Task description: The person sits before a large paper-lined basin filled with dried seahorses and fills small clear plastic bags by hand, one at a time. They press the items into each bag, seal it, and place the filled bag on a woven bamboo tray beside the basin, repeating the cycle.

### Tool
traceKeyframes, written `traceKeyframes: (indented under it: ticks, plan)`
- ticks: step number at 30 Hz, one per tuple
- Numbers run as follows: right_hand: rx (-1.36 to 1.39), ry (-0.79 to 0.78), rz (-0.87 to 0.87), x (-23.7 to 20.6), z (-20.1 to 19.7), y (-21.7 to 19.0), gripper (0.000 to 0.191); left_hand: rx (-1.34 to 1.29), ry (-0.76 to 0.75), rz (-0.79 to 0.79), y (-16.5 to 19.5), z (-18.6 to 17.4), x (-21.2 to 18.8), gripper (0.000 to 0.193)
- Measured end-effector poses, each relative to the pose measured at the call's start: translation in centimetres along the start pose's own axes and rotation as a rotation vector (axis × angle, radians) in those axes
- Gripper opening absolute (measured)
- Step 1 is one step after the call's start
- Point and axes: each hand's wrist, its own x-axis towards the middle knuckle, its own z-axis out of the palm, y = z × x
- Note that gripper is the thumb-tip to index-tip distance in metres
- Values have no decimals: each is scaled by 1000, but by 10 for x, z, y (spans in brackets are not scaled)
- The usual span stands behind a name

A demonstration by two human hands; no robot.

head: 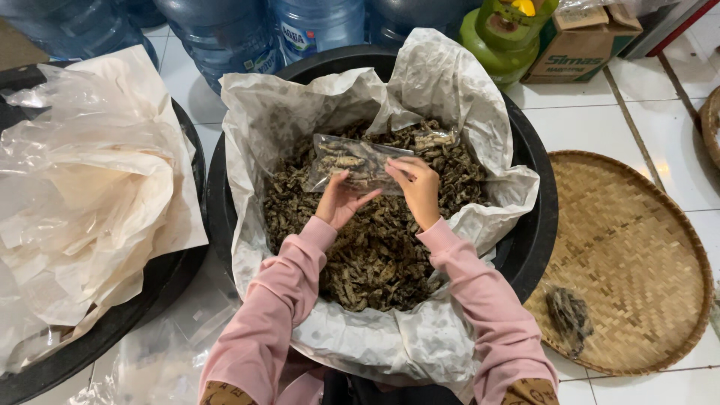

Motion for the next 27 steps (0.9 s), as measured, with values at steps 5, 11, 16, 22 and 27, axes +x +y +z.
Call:
traceKeyframes:
  ticks: [5,11,16,22,27]
  plan:
    - [11,-274,6,11,-8,4,26,-30,112,21,6,-2,3,62]
    - [247,-317,69,15,-23,-4,25,36,72,30,16,1,5,66]
    - [597,-391,403,19,-29,1,28,61,85,5,17,3,3,69]
    - [379,-402,446,13,-11,20,28,130,43,-1,14,2,3,69]
    - [205,-368,273,8,-5,20,26,129,60,-5,15,-1,3,68]
